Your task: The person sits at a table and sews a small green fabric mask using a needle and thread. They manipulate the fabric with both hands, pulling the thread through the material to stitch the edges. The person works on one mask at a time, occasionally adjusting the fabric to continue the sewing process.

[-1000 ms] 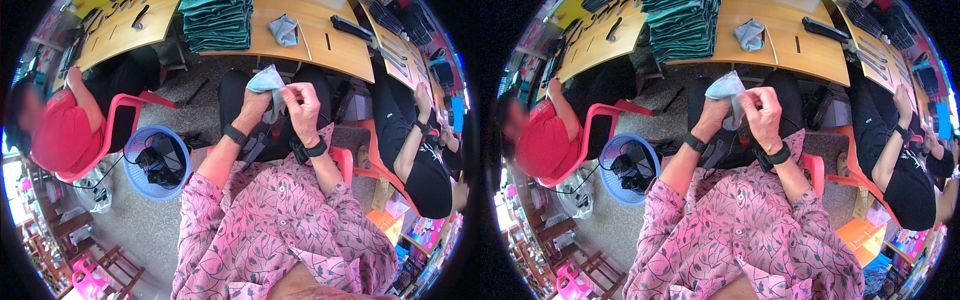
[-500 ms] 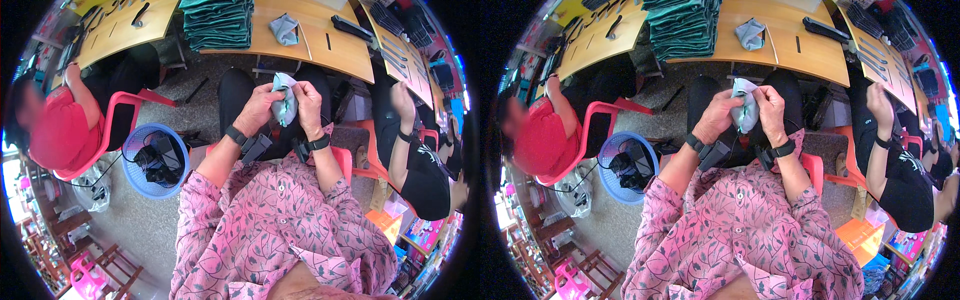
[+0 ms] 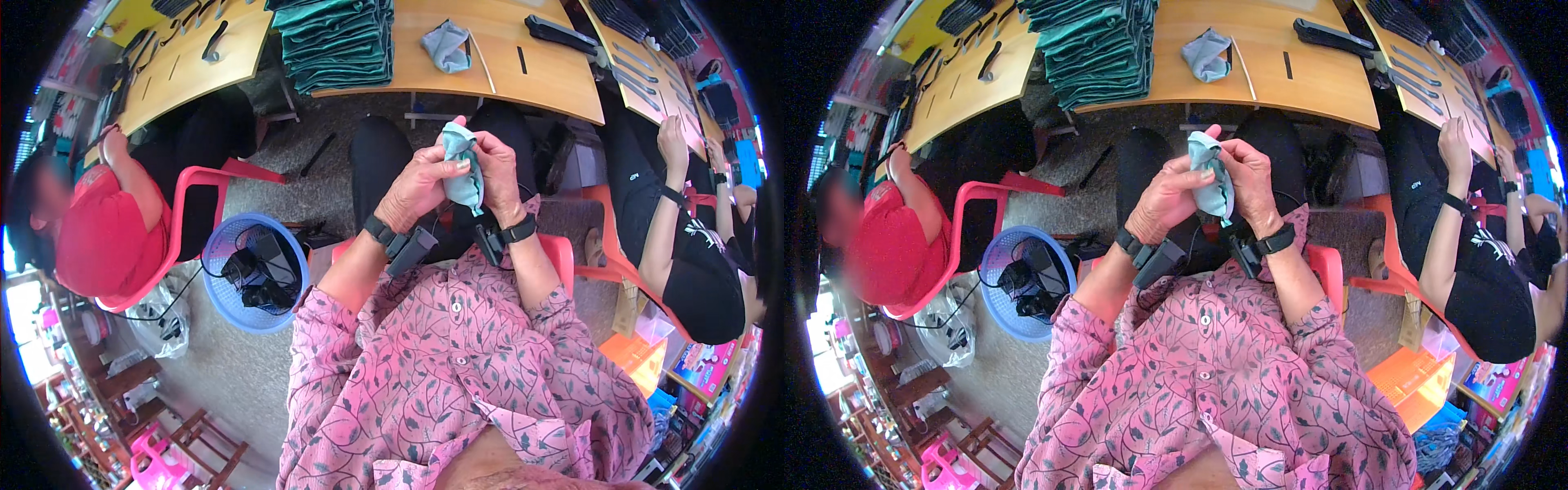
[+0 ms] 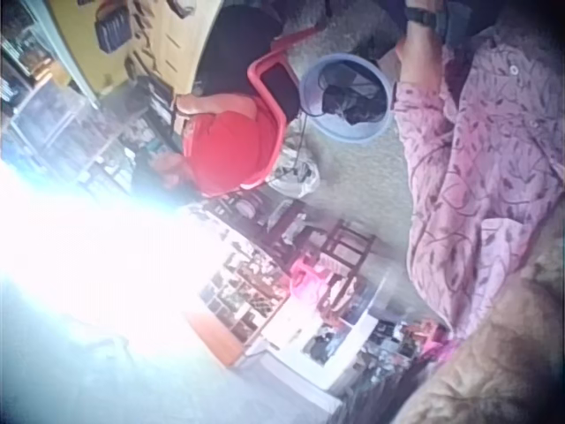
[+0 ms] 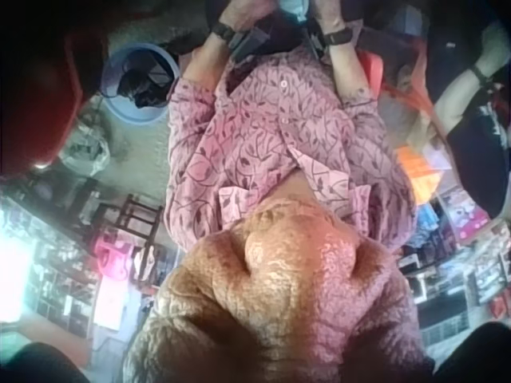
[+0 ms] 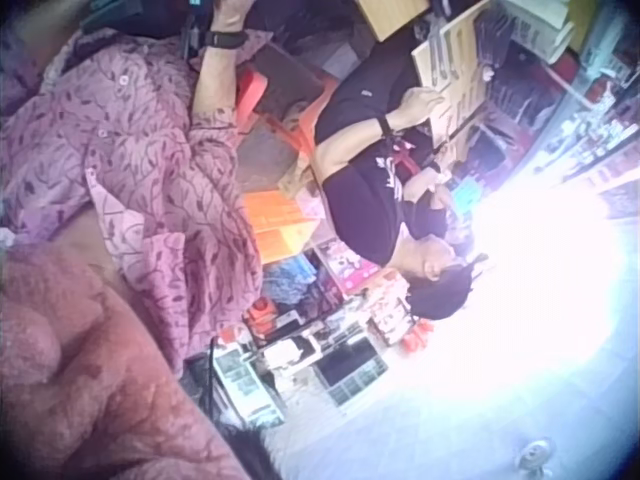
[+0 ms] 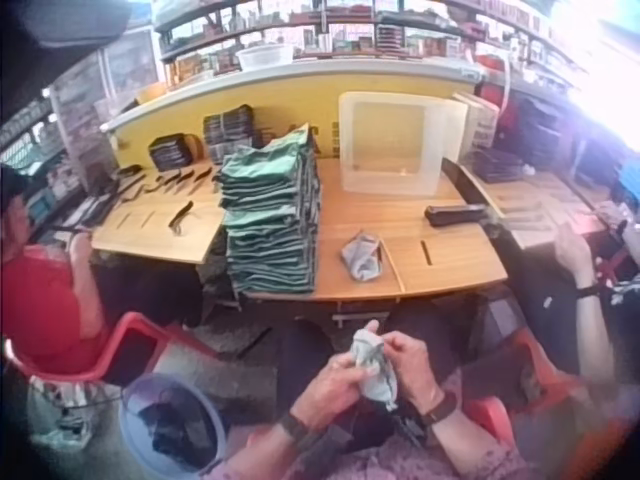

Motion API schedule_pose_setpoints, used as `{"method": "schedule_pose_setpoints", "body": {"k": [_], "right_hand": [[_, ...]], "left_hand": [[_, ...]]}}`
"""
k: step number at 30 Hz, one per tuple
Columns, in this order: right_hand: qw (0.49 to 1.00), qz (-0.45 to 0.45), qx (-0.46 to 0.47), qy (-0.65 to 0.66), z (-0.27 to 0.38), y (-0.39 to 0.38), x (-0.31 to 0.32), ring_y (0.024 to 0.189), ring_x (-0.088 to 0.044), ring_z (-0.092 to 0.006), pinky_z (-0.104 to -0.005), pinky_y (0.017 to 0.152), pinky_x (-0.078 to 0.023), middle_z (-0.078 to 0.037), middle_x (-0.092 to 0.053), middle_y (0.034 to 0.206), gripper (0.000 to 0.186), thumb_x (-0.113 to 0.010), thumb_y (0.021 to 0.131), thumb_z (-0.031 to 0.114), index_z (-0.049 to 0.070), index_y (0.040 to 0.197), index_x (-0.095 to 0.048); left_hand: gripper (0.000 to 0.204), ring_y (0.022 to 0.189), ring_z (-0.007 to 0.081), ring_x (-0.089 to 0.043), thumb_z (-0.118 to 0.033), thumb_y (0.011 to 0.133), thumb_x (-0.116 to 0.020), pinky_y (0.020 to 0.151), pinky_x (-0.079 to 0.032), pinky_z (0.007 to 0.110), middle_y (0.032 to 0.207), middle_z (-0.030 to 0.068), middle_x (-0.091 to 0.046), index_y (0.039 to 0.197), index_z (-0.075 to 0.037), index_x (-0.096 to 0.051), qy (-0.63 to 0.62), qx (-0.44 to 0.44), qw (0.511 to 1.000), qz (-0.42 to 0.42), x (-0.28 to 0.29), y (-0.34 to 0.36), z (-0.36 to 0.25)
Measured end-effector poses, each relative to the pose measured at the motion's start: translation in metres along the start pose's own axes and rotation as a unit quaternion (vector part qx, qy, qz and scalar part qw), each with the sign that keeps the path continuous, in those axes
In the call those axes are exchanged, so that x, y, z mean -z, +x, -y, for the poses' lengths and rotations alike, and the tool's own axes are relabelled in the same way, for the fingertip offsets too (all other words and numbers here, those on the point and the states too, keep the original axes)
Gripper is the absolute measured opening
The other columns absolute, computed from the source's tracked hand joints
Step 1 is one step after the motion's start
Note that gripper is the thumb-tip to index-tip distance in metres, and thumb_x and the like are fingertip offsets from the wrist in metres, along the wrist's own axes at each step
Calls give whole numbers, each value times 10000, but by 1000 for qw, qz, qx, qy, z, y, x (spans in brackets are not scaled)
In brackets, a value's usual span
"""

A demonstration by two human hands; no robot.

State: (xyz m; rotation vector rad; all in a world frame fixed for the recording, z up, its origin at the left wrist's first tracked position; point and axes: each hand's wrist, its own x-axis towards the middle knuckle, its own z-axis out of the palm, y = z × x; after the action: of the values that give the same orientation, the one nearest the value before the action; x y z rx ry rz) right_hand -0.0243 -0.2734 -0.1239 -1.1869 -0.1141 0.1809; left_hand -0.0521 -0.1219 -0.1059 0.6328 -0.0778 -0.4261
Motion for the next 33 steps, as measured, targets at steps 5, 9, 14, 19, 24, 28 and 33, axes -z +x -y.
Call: {"method": "schedule_pose_setpoints", "body": {"k": [5, 9, 14, 19, 24, 28, 33], "right_hand": [[999, -2, 0, -37, 2, -1, -6, 741, -553, -28, -186, 653, -450, 23, -646, 837, 162, -653, 939, 152, -3, 980, -680], [998, -22, 0, -55, -1, -3, -10, 741, -555, -31, -188, 652, -454, 26, -648, 846, 149, -656, 938, 154, 11, 970, -684], [981, -84, 78, -158, 10, -6, -25, 795, -569, -45, -220, 701, -474, -13, -645, 874, 115, -628, 942, 102, -10, 945, -657], [958, -109, 168, -207, 29, -18, -40, 848, -590, -110, -252, 740, -477, -45, -617, 926, 78, -608, 931, 64, -4, 956, -636], [895, -49, 239, -373, 34, -19, -46, 755, -628, -183, -284, 656, -485, -92, -619, 854, 103, -677, 844, -13, -2, 935, -631], [860, -39, 287, -419, 34, -17, -41, 674, -582, -127, -266, 597, -445, -94, -595, 757, 42, -647, 868, -15, -25, 902, -626], [912, 59, 158, -373, 37, -17, -34, 634, -609, -208, -313, 587, -462, -139, -601, 721, 28, -606, 889, 3, -22, 901, -603]], "left_hand": [[619, 1085, 132, -572, -152, 887, -659, 996, -431, 330, 1297, 21, -572, 1433, -4, -410, -4, -8, 1000, -21, 2, 4, -2], [617, 1083, 122, -573, -228, 919, -636, 998, -430, 326, 1300, 12, -570, 1446, -18, -393, -53, -9, 998, -19, 3, 6, -2], [598, 1085, 136, -577, -262, 949, -603, 1001, -429, 332, 1220, 19, -606, 1455, -33, -383, -70, -27, 997, -10, 10, 10, 1], [579, 1098, 167, -578, -277, 969, -566, 1020, -418, 362, 1174, 48, -619, 1458, -38, -369, -88, -52, 995, -14, 14, 13, -4], [598, 1101, 184, -571, -285, 971, -556, 1032, -395, 369, 1185, 63, -614, 1478, -53, -339, -93, -63, 994, 3, 18, 11, -8], [661, 1102, 188, -569, -284, 965, -564, 1045, -371, 364, 1217, 71, -603, 1515, -65, -269, -101, -65, 992, 36, 10, 9, -11], [681, 1140, 191, -555, -286, 970, -552, 1067, -349, 361, 1292, 81, -577, 1529, -61, -235, 12, -91, 996, 12, 4, 3, -17]]}}
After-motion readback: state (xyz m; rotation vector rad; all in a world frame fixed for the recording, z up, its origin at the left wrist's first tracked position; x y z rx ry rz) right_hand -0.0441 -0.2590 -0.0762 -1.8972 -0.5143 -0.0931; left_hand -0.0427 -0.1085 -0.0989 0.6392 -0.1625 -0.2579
